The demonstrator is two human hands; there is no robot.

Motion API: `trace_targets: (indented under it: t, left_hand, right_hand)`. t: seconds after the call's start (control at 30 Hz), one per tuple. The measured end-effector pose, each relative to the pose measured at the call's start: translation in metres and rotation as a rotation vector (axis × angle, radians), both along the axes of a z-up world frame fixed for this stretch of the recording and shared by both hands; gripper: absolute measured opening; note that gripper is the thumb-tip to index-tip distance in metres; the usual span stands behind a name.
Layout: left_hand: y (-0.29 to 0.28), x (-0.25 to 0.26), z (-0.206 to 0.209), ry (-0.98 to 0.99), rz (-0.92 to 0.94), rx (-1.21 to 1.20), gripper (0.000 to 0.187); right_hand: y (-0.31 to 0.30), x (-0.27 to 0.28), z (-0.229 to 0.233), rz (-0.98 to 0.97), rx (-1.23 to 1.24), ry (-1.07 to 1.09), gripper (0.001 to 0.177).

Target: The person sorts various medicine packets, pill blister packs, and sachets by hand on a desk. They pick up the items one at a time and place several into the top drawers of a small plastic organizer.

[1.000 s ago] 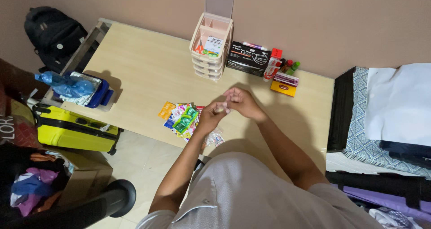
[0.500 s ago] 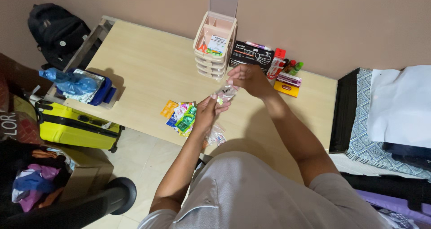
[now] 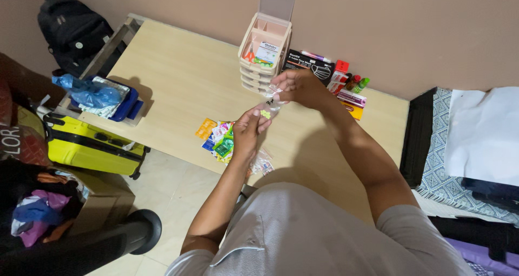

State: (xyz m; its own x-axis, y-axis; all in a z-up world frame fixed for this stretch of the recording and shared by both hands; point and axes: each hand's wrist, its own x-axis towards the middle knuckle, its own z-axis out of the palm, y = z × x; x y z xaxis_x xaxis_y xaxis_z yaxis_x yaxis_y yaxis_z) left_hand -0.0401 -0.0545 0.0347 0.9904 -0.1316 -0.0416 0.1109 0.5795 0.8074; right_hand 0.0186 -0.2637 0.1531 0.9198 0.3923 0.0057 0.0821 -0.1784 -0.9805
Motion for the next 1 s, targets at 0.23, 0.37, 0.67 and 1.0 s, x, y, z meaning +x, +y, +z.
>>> trace_targets:
  t: [0.23, 0.37, 0.67, 1.0]
  left_hand:
    - [0.001, 0.001, -0.005, 0.03, -0.011, -0.022, 0.035]
    - [0.009, 0.0, -0.007, 0.062, -0.09, 0.046, 0.036]
    - [0.026, -0.006, -0.031, 0.131, -0.151, 0.111, 0.045]
    - [0.053, -0.006, -0.041, 0.159, -0.056, 0.222, 0.046]
  right_hand:
    - [-0.005, 0.012, -0.015, 0.008, -0.106, -0.084, 0.015]
    - [-0.021, 0.032, -0.016, 0.008, -0.046, -0.042, 0.013]
    - [-0.056, 0.129, -0.02, -0.218, -0.226, -0.31, 0.013]
    - [-0.005, 0.229, -0.07, -0.204, -0.221, -0.094, 0.014]
